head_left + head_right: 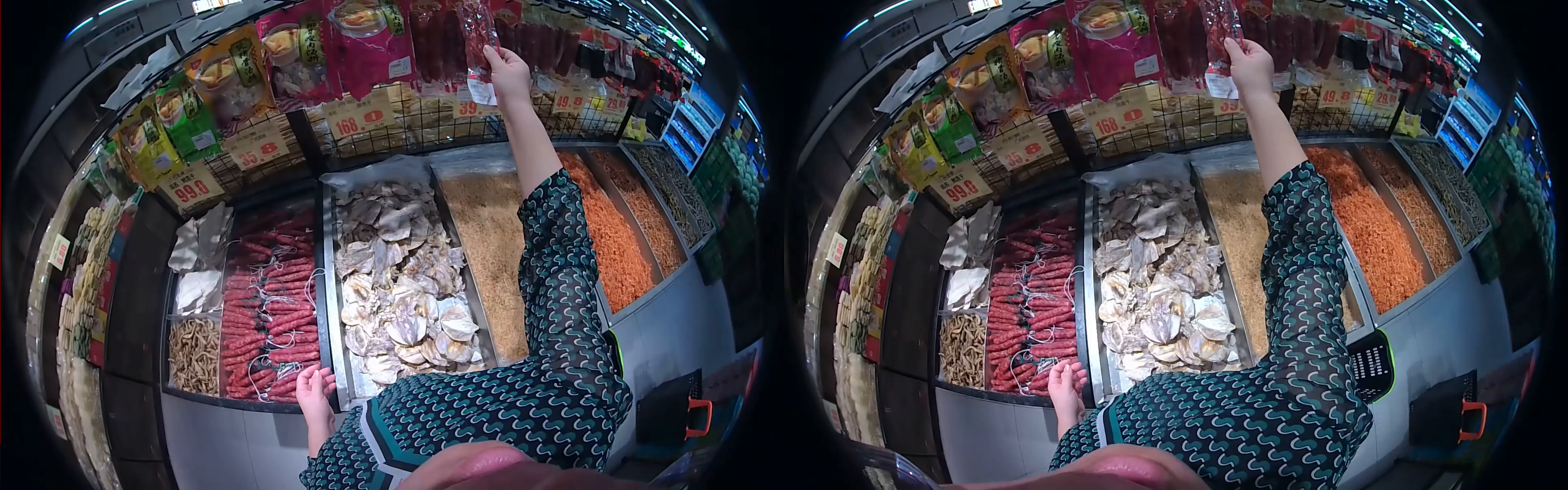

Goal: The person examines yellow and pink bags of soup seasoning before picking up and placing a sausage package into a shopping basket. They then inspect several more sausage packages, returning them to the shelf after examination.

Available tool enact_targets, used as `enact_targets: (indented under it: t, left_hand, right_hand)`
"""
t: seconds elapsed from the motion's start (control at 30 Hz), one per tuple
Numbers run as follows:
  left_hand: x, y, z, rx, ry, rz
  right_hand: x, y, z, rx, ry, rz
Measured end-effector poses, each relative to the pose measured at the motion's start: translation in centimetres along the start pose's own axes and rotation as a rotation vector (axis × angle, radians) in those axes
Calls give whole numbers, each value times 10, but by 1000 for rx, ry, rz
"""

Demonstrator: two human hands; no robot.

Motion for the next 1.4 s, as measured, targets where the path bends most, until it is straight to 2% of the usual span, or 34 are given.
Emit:
enact_targets:
  t: [0.07, 0.3, 0.87, 1.0, 1.07, 1.1, 1.17, 1.2, 1.23, 1.3, 1.33, 1.4]
  left_hand:
    - [-3, -1, 1, 19, -1, -6]
    - [-6, 13, 5, -7, -18, 17]
    - [-11, 20, 11, -29, -36, 22]
    - [-13, 19, 12, -31, -36, 38]
    - [-13, 22, 12, -35, -42, 32]
    - [-12, 22, 12, -38, -47, 28]
    - [-10, 22, 10, -34, -50, 40]
    - [-10, 21, 10, -29, -51, 46]
    - [-9, 20, 10, -24, -49, 46]
    - [-9, 16, 9, 0, -54, 40]
    - [-9, 16, 9, 3, -53, 39]
    - [-9, 13, 7, 26, -55, 59]
  right_hand:
    - [0, -4, -3, 56, -1, 1]
    - [5, -14, 2, 37, -55, -40]
    - [-3, -13, 0, -3, 20, -5]
    - [23, -20, 17, 6, 48, -40]
    - [41, -27, 27, 75, 33, -259]
    - [49, -31, 31, 77, 37, -257]
    - [26, -63, 25, 518, -211, -731]
    - [23, -78, 23, 573, -125, -708]
    - [20, -88, 24, 692, -168, -792]
    - [14, -86, 37, 700, -250, -1033]
    - [12, -88, 42, 697, -251, -1031]
    - [30, -87, 66, 568, -41, -1163]
Point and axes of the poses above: each hand's wrist, its own z-axis towards the middle knuckle, its own y-axis out of the palm, x = y × z, the point moved 10 cm from there along z, towards the middle knuckle, and after that the axes turned 13 degrees about y, right-handed, at the moved point
